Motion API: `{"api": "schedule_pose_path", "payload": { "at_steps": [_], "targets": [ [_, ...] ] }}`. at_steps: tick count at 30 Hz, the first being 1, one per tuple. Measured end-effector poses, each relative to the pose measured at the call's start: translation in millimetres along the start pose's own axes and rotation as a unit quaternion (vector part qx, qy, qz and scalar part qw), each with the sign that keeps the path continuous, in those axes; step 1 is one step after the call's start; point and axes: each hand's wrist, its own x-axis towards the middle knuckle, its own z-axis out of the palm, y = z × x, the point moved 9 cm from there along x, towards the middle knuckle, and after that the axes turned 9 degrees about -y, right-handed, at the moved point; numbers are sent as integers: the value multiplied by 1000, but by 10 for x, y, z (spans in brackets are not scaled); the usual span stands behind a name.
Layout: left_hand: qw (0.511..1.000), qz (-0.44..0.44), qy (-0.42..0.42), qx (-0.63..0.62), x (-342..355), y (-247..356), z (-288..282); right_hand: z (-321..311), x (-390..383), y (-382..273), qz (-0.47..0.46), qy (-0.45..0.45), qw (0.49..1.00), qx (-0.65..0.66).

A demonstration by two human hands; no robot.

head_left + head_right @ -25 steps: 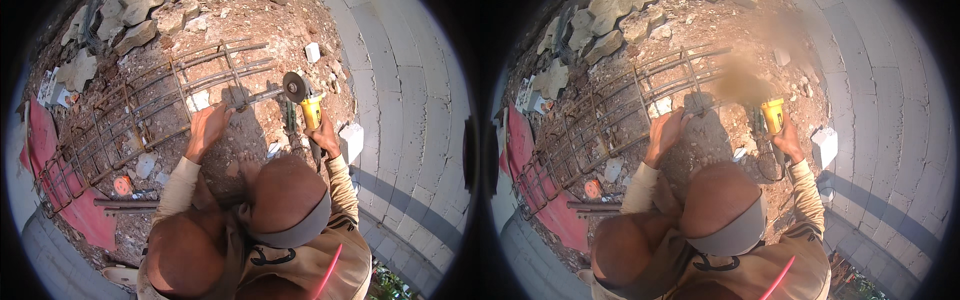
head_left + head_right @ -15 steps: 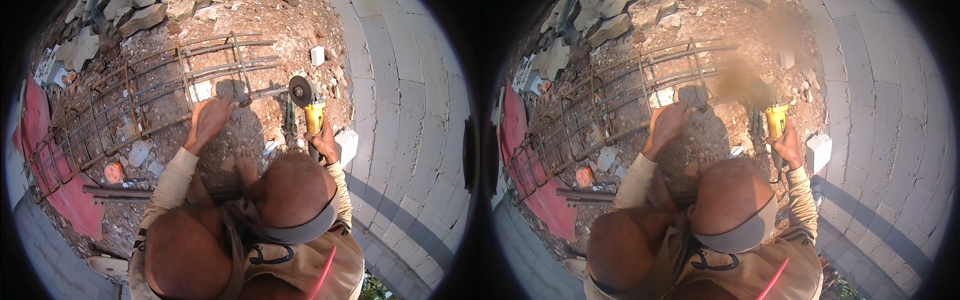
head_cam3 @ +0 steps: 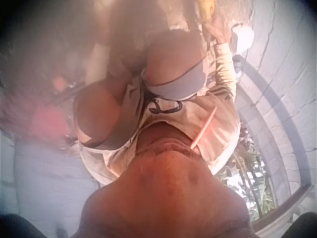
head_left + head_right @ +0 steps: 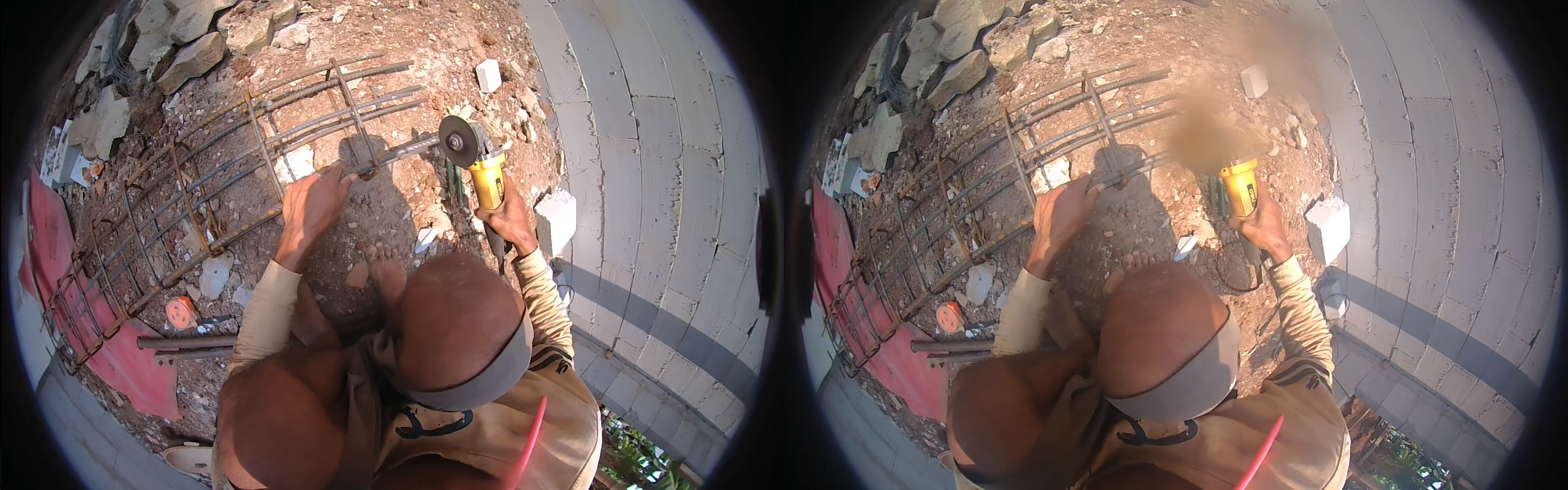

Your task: The person uses an angle grinder to cut metal rods on a rebar grid. They hold the rods with one hand and operate the grinder with the other, cutting multiple sections of the grid.

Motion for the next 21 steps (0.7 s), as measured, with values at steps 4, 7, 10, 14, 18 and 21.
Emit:
{"api": "schedule_pose_path", "payload": {
  "at_steps": [4,7,10,14,18,21],
  "targets": [
    [998,35,52,-29,70,-231,235,53,9,-50,1,-12,999,40],
    [998,35,42,14,-40,49,-55,40,-25,18,-25,11,999,22],
    [999,26,32,30,-35,18,-37,48,-3,-4,-47,-5,998,36],
    [999,29,36,26,-53,35,-80,64,-20,-77,-26,2,999,18],
    [1000,14,15,12,-43,61,-72,57,11,66,-30,-10,999,30],
    [999,7,23,24,-19,-24,-7,73,49,62,-9,-18,1000,17]
  ]
}}
